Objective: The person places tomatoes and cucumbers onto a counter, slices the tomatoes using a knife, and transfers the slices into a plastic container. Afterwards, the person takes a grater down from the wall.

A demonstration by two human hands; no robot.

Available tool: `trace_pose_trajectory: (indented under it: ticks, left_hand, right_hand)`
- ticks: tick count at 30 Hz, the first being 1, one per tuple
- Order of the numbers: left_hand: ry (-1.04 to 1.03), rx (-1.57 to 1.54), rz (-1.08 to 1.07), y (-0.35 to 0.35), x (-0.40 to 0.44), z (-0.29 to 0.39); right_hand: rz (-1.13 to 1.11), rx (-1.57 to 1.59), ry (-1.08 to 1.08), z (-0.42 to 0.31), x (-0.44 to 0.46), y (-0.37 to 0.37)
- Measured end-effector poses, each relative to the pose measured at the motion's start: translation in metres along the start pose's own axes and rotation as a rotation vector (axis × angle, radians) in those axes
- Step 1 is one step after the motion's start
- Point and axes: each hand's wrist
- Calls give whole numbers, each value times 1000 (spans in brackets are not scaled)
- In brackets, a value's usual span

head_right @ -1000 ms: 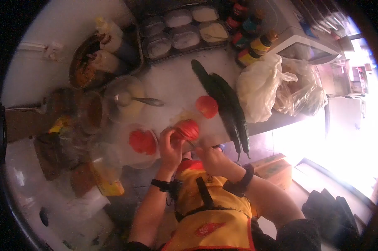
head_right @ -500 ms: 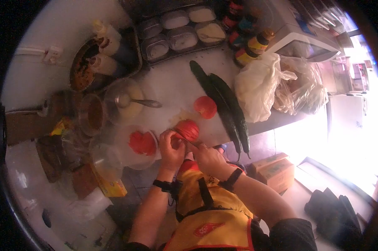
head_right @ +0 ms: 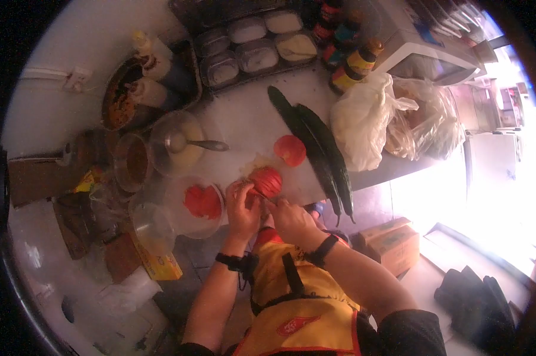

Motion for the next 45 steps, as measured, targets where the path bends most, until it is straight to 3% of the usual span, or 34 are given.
trace_pose_trajectory:
  ticks: [14, 17, 20, 23, 25, 29, 32, 34, 43, 45]
  left_hand:
    - [24, -107, 33, 3, -4, -10]
    - [25, -77, 4, 3, -9, -9]
    - [25, -45, -11, 7, -18, -6]
    - [17, 7, 7, 9, -23, -9]
    - [13, 55, 12, 9, -27, -13]
    - [-24, 77, 7, 13, -20, -5]
    - [9, 90, -1, 15, -24, -8]
    - [26, 103, -8, 12, -27, -14]
    - [-104, 145, -41, 16, -26, -19]
    - [-104, 170, -57, 17, -23, -14]
  right_hand:
    - [-81, 32, -126, -1, -9, 14]
    - [-89, -15, -63, 0, -9, 12]
    - [98, -48, 83, -1, -5, 1]
    - [63, -6, 29, -1, -3, 8]
    - [-122, -71, -105, 3, -6, 15]
    - [-81, -78, -33, -1, -9, 19]
    - [20, 9, -112, -9, -12, 16]
    - [-19, -96, 78, -8, -11, 18]
    - [-122, -261, 133, -3, 17, -14]
    - [-42, -188, 104, -11, 11, -10]
Point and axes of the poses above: each hand's wrist, its own x-axis towards the middle knuckle, its own y-axis out of the back of the hand, z = x × y, and after that the axes turned 10 degrees about z, right-handed
